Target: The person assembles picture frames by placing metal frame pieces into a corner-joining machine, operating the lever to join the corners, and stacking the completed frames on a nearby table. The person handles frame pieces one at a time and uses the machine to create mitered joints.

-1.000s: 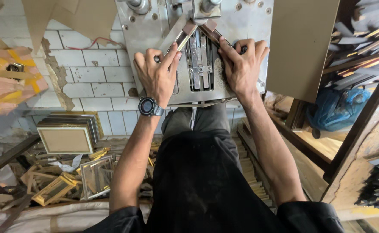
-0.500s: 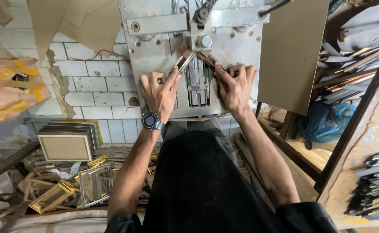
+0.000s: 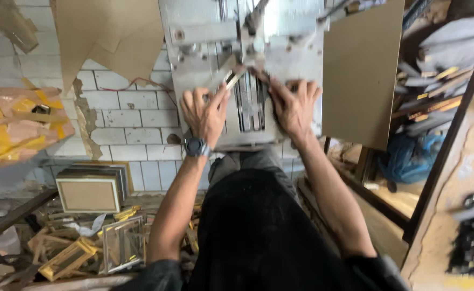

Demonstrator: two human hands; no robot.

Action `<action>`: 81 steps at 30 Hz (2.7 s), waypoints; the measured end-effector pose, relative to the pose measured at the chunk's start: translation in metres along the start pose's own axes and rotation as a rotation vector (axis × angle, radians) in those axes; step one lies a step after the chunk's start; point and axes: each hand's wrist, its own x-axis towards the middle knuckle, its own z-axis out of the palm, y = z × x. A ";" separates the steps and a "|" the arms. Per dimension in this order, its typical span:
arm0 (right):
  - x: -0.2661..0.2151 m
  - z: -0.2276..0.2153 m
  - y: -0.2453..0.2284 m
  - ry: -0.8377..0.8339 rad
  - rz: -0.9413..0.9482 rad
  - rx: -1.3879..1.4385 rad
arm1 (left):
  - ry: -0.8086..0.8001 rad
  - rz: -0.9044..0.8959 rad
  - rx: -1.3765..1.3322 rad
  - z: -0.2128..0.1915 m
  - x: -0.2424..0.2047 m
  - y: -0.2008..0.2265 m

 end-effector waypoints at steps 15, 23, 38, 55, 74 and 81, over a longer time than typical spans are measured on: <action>-0.096 -0.075 -0.023 0.105 -0.117 0.048 | 0.073 0.317 -0.115 -0.070 -0.086 0.053; -0.161 -0.183 0.009 0.365 -0.099 0.039 | 0.149 0.678 -0.244 -0.137 -0.073 0.147; -0.248 -0.294 0.170 0.692 0.089 -0.069 | -0.195 0.628 -0.729 -0.065 -0.038 0.391; -0.279 -0.316 0.238 0.852 0.016 -0.237 | -0.208 0.787 -0.849 -0.036 -0.045 0.453; -0.264 -0.324 0.237 0.715 0.084 -0.071 | -0.244 0.765 -0.818 -0.032 -0.040 0.461; -0.261 -0.332 0.244 0.569 0.072 -0.004 | -0.416 0.609 -0.912 -0.039 -0.028 0.473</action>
